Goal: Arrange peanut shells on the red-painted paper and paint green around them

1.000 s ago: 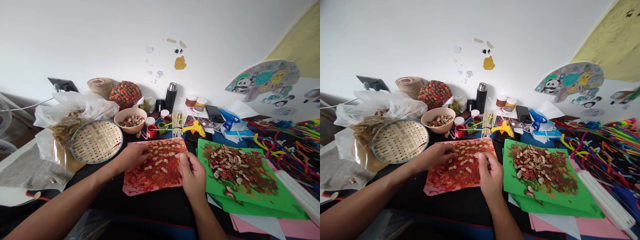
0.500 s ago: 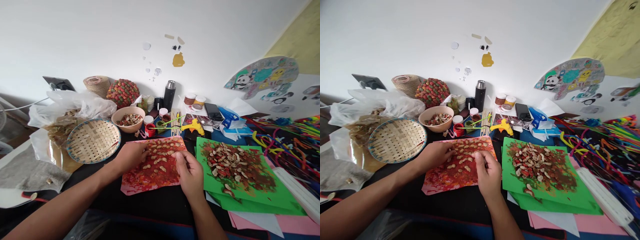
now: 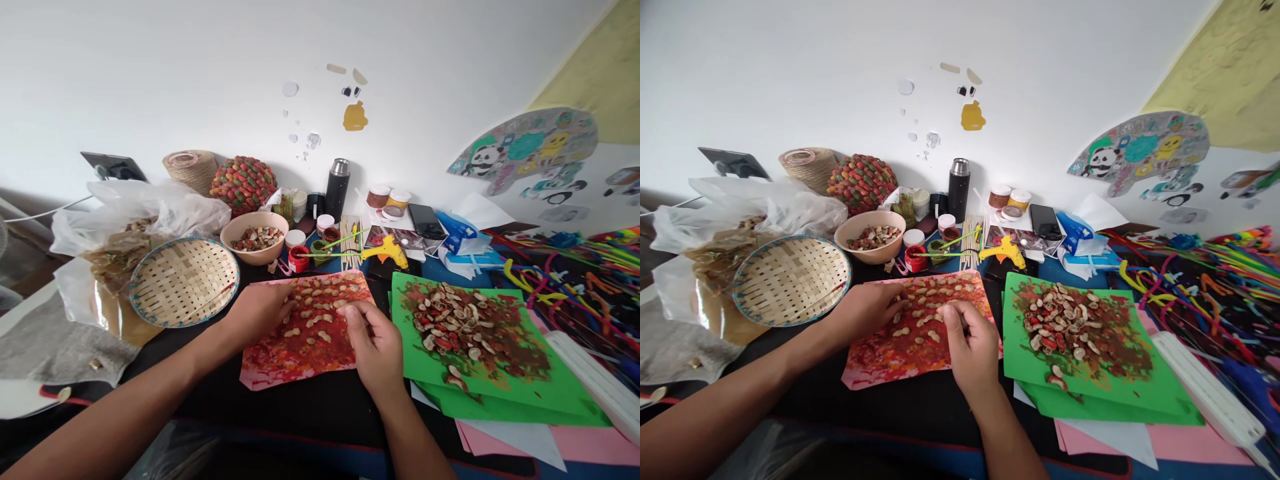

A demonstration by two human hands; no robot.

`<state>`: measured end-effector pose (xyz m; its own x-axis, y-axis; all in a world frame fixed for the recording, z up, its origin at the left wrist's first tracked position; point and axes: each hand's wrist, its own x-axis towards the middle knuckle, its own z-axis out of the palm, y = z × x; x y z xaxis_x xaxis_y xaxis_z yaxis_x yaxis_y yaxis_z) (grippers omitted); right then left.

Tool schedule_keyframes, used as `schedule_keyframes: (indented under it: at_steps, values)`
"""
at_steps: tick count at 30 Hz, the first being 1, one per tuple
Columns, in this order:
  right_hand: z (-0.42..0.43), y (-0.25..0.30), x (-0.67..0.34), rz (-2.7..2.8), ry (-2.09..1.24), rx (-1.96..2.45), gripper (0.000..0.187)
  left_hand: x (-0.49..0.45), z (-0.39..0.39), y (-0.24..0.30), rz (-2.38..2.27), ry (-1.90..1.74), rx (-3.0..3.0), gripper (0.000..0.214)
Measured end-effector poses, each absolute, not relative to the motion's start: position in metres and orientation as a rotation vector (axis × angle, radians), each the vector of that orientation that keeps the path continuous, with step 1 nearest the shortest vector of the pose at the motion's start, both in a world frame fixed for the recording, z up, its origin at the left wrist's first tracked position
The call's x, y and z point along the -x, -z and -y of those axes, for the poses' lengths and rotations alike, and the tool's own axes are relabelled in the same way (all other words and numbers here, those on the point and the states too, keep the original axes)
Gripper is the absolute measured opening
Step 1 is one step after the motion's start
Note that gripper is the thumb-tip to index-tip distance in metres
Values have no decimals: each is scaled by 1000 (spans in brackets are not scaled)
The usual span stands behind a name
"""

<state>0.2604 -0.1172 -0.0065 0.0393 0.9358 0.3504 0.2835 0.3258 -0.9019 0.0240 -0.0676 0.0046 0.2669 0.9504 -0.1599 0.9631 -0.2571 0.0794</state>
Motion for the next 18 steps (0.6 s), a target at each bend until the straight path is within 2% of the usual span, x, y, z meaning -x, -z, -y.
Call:
schedule_keyframes:
  at_steps: [15,18]
  values:
    - [116,9,-259,1499,-744,1150,32,-28,68,1,-1750,102,-2394,30]
    - [116,8,-259,1477,-793,1144,33,-29,72,-10,-1749,-20,-2318,28]
